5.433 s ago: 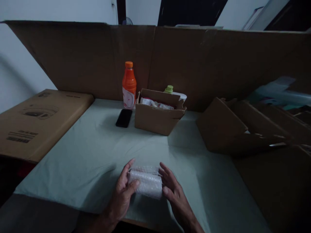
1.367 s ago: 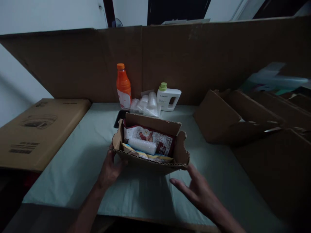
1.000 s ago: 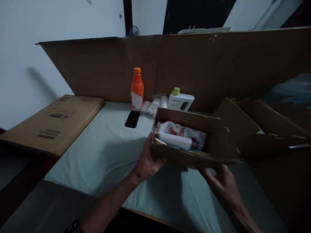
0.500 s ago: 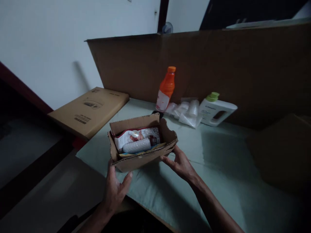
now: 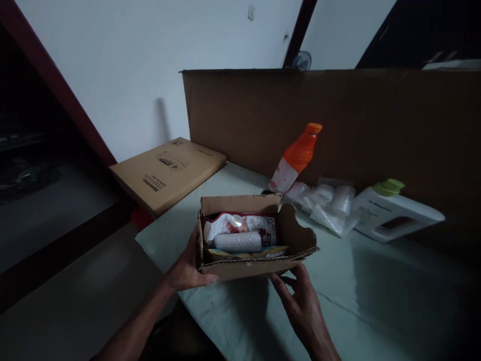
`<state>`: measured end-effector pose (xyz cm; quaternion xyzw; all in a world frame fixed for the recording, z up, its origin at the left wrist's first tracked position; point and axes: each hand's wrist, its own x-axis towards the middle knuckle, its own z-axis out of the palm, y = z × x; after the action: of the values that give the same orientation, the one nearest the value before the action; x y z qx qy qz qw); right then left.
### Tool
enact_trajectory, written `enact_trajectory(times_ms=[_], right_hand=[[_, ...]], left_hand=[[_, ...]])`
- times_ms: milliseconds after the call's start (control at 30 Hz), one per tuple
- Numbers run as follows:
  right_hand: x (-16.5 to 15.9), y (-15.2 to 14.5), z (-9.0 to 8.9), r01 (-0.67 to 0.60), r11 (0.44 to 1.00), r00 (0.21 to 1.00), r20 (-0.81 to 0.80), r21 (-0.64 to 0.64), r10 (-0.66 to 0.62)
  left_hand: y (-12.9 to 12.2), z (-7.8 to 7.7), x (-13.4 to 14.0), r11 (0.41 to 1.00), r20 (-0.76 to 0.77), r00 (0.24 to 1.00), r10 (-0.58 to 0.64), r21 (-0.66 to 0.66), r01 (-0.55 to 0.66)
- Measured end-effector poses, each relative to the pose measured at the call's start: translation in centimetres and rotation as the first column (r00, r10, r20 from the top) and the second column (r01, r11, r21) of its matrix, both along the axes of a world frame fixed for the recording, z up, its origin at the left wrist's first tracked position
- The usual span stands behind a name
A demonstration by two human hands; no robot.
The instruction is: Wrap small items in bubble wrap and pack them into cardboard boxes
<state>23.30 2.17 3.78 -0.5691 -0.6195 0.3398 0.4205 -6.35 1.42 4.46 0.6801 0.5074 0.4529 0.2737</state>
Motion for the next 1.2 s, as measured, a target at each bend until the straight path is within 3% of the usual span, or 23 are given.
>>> enact_trajectory(times_ms=[67,233,367,433,500,633,733,833,1033,1200], right_hand=[[-1.3,2.0,0.3,-0.011,1.000,1.000,-0.011,0.015,0.011],[-6.8,10.6,2.1,-0.123,0.980,0.990,-0.056,0.154,0.133],[-14.0,19.0,4.6,-0.266,0.903,0.946,-0.088,0.337,0.311],[-17.5,22.3,5.2,-0.324,0.851,0.930,-0.024,0.413,0.366],[-20.1,24.3,4.6,-0.369,0.832,0.922,0.053,0.415,0.383],[-21.7,24.6,0.0,-0.411,0.843,0.911,0.118,0.347,0.395],[-20.3,23.3,-4.3,-0.417,0.859,0.909,0.139,0.297,0.393],[-18.6,22.3,-7.0,-0.407,0.871,0.913,0.147,0.274,0.380],[-17.8,21.6,-7.6,-0.422,0.865,0.906,0.160,0.272,0.392],[-17.8,21.3,-7.0,-0.425,0.866,0.905,0.137,0.263,0.403]], left_hand=[[0.3,0.0,-0.3,0.998,-0.019,0.999,0.043,0.046,-0.042],[3.4,-0.5,-3.0,0.932,0.018,0.939,0.343,0.117,-0.342],[8.9,0.5,-6.8,0.796,0.154,0.807,0.570,0.139,-0.589],[12.3,1.2,-8.6,0.749,0.220,0.759,0.612,0.147,-0.646],[15.6,1.8,-10.1,0.737,0.253,0.751,0.609,0.167,-0.654],[21.6,1.9,-11.4,0.698,0.219,0.727,0.651,0.207,-0.686],[25.3,1.5,-11.2,0.699,0.178,0.727,0.664,0.200,-0.687],[28.7,1.2,-10.4,0.720,0.166,0.743,0.648,0.184,-0.669],[34.4,1.5,-7.7,0.725,0.152,0.734,0.662,0.119,-0.678],[35.9,1.6,-6.1,0.732,0.125,0.742,0.659,0.121,-0.671]])
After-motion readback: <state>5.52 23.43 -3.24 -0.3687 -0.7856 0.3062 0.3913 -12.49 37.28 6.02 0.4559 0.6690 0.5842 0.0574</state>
